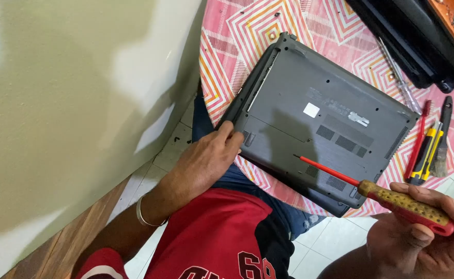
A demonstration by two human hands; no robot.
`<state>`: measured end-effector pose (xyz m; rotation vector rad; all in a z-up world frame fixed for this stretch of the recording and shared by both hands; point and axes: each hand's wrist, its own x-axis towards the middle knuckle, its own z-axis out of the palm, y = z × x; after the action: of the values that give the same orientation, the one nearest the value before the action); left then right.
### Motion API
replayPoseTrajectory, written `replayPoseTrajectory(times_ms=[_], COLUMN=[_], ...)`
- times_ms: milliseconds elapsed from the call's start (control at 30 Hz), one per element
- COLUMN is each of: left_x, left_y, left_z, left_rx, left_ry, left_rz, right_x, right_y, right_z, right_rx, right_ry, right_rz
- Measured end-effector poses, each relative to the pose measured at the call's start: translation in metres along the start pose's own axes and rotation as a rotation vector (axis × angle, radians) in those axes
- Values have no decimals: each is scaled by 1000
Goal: The person uses a screwdriver to remove screws from the bottom panel of a laptop. They then lift the panel to reveal the internal components and continue to unscrew additional fasteners.
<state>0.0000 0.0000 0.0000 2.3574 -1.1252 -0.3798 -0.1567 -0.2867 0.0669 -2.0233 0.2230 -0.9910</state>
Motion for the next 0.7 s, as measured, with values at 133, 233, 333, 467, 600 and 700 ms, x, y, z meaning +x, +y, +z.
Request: replayPoseTrajectory(times_ms=[133, 233, 333, 467, 600, 700], left_x=[0, 1, 3, 5, 4, -2], left_y=[2, 2, -2, -2, -9, -17], left_z=[5, 4, 5, 0, -5, -6], left_rx=[7, -62, -38, -84, -233, -431], left_ry=[73, 23, 76, 114, 134, 231], left_rz=[0, -57, -71, -40, -16, 44], right_x=[-7, -7, -10, -9, 8, 14], right_y=[6, 7, 5, 3, -21, -29], right_z=[-16, -17, -14, -15, 15, 36], right_rx=[85, 36, 44, 76, 26, 31], right_ry=[32, 32, 48, 29, 35, 3], right_rz=[88, 80, 125, 121, 7, -70])
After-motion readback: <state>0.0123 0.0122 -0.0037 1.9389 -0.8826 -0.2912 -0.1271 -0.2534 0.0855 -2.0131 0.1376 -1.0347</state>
